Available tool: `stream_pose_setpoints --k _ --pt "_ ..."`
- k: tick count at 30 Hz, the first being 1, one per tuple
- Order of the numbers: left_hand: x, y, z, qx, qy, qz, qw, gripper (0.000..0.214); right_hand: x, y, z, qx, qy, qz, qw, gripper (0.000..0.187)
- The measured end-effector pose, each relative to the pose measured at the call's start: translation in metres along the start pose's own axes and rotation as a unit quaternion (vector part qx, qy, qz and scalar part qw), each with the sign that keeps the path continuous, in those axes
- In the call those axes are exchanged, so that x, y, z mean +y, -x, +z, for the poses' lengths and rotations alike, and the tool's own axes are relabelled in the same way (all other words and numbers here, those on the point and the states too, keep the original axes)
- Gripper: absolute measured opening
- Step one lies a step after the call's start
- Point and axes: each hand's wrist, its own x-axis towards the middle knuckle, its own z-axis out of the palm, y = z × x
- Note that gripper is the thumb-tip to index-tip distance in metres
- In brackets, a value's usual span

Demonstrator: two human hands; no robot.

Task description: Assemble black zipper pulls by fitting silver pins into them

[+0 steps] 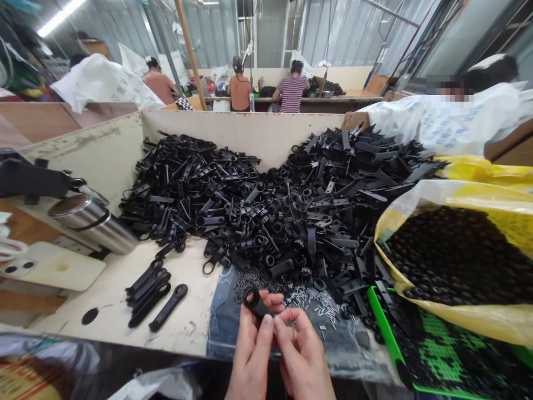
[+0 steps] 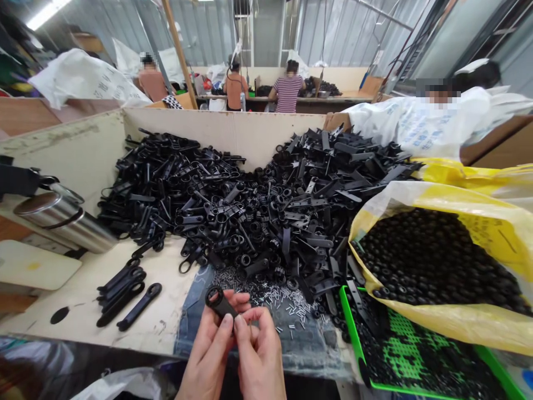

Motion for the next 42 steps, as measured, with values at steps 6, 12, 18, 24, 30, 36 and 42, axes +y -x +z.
stream_pose_setpoints --k 6,12,18,24,30,36,42 --pt "0.002 -0.009 -0.018 -0.035 -0.069 -0.015 0.997 0.045 0.001 -0.002 -0.017 -0.030 0.095 -0.020 0.995 0.049" --pt "0.019 -0.003 -0.032 -0.164 -0.144 -0.084 0.972 0.053 -0.035 -0.015 -0.044 -0.084 0.177 -0.024 0.980 0.043" --pt "0.023 0.032 -0.050 -0.099 -0.321 -0.023 0.942 0.047 -0.049 -0.010 -0.036 -0.226 0.176 -0.018 0.958 0.024" --pt "0.028 0.041 -0.054 -0.128 -0.397 0.041 0.908 0.040 -0.024 0.006 -0.035 -0.150 0.225 -0.113 0.956 0.006" --pt "0.045 0.019 -0.044 -0.240 -0.414 0.042 0.877 0.033 -0.021 0.007 -0.039 -0.116 0.201 -0.198 0.952 0.014" --pt "0.036 0.029 -0.058 -0.164 -0.424 0.124 0.882 0.037 -0.030 0.010 -0.031 -0.162 0.099 -0.136 0.973 0.007" --pt "0.023 0.038 -0.045 -0.124 -0.365 0.069 0.920 0.039 -0.027 0.010 -0.026 -0.181 0.037 -0.044 0.982 0.022"
